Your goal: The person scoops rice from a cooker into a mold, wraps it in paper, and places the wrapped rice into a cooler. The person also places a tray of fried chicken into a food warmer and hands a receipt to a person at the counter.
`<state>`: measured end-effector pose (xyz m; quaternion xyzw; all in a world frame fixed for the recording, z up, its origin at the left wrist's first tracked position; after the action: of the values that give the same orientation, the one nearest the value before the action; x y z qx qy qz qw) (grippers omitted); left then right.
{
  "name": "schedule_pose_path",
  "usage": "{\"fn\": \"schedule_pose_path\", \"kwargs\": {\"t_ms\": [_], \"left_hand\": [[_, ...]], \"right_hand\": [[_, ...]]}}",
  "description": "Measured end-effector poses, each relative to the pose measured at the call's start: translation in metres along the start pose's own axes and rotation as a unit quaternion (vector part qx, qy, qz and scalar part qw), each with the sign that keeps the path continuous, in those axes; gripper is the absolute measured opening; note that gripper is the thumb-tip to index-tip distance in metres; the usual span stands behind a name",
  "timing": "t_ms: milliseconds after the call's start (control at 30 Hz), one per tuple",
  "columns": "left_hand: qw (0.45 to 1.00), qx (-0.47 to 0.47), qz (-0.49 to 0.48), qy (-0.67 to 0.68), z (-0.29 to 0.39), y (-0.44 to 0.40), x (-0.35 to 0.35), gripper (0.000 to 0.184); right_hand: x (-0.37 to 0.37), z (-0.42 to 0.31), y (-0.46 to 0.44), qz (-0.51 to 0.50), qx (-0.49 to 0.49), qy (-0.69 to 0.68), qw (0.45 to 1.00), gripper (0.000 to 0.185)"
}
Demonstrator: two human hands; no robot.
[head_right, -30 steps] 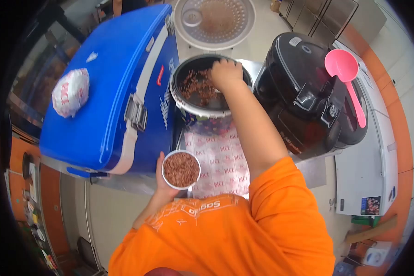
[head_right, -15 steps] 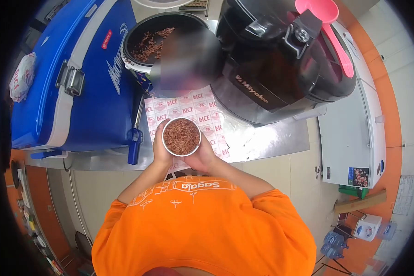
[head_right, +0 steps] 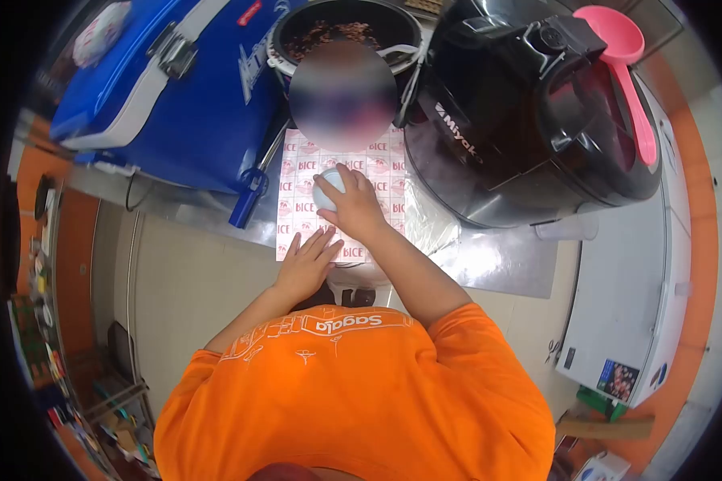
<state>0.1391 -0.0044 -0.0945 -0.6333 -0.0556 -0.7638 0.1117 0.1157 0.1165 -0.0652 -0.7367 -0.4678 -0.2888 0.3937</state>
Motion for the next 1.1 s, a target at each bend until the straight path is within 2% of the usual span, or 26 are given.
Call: {"fn": "schedule_pose_path", "kwargs": {"t_ms": [33, 100, 167, 233, 267, 300, 333, 367, 433, 500, 567, 600, 700, 767, 800, 867, 933, 967, 1033, 1100], "left_hand": [[1.000, -0.001, 0.003, 0.010, -0.001, -0.001, -0.003, 0.048], [1.000, 0.009, 0.006, 0.023, -0.004, 0.004, -0.007, 0.048], [0.999, -0.012, 0.003, 0.035, -0.004, 0.004, -0.008, 0.050], [0.998, -0.016, 0.036, 0.052, -0.002, 0.010, 0.002, 0.045], [0.995, -0.005, 0.037, 0.089, -0.007, 0.013, 0.005, 0.042], [0.991, 0.007, 0.041, 0.126, -0.014, 0.013, 0.010, 0.039], [0.993, 0.015, 0.078, 0.084, -0.014, 0.019, 0.025, 0.031], [0.993, 0.017, 0.082, 0.087, -0.021, 0.024, 0.021, 0.031], [0.995, -0.006, 0.085, 0.047, -0.029, 0.039, 0.005, 0.029], [0.994, -0.017, 0.096, 0.043, -0.029, 0.041, 0.015, 0.030], [0.994, -0.034, 0.101, 0.022, -0.028, 0.039, 0.017, 0.031], [0.994, -0.039, 0.097, 0.023, -0.027, 0.036, 0.019, 0.031], [0.990, -0.071, 0.122, -0.016, -0.026, 0.036, 0.027, 0.034], [0.997, 0.006, 0.053, 0.056, -0.043, 0.029, 0.011, 0.036], [0.996, -0.048, 0.073, -0.005, -0.027, 0.028, 0.029, 0.037], [0.998, -0.029, 0.058, 0.009, -0.029, 0.023, 0.028, 0.037], [0.999, -0.010, 0.043, 0.022, -0.034, 0.018, 0.028, 0.036], [0.999, -0.011, 0.042, 0.024, -0.034, 0.016, 0.028, 0.035], [0.999, -0.011, 0.040, 0.027, -0.036, 0.012, 0.027, 0.034], [0.994, 0.009, 0.059, 0.094, -0.043, 0.010, 0.031, 0.027]], "right_hand": [[-0.002, 0.002, -0.002, -0.006, 0.014, 0.001, 1.000, 0.067], [-0.006, 0.006, 0.002, -0.062, -0.042, 0.014, 0.997, 0.069], [-0.008, 0.006, 0.002, -0.066, -0.037, 0.010, 0.997, 0.070], [-0.003, 0.007, 0.003, -0.027, -0.029, -0.023, 0.999, 0.070], [0.018, -0.002, 0.010, 0.050, -0.007, -0.055, 0.997, 0.070], [0.032, -0.011, 0.017, 0.056, 0.001, -0.050, 0.997, 0.070], [0.063, -0.017, 0.033, 0.129, 0.004, -0.065, 0.989, 0.070], [0.091, -0.020, 0.057, 0.197, 0.002, -0.083, 0.977, 0.069], [0.123, -0.012, 0.108, 0.208, -0.035, -0.087, 0.974, 0.070], [0.139, 0.018, 0.165, 0.195, -0.059, 0.018, 0.979, 0.072], [0.152, 0.064, 0.218, 0.168, -0.167, 0.125, 0.964, 0.074], [0.161, 0.078, 0.233, 0.169, -0.173, 0.126, 0.962, 0.074], [0.171, 0.111, 0.266, 0.154, -0.326, 0.151, 0.920, 0.071], [0.182, 0.074, 0.242, 0.175, -0.261, 0.284, 0.906, 0.068], [0.180, 0.056, 0.229, 0.187, -0.219, 0.246, 0.926, 0.067], [0.160, 0.022, 0.210, 0.197, -0.127, 0.153, 0.960, 0.062], [0.125, -0.001, 0.198, 0.114, -0.126, 0.095, 0.981, 0.054], [0.118, -0.006, 0.197, 0.117, -0.129, 0.093, 0.980, 0.054], [0.100, -0.021, 0.192, 0.079, -0.075, 0.034, 0.993, 0.046], [0.091, -0.022, 0.187, 0.059, -0.056, -0.008, 0.997, 0.041]]}}
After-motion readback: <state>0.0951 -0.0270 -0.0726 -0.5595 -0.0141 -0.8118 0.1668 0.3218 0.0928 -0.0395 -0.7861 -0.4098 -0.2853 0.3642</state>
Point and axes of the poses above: each hand's wrist, its own y-axis away from the middle knuckle, its own x-axis out of the back of the hand, z = x × y, the point moved 9 cm from there along -y, towards the middle knuckle, and after that the axes turned 6 degrees about -y, right-handed, at the moved point
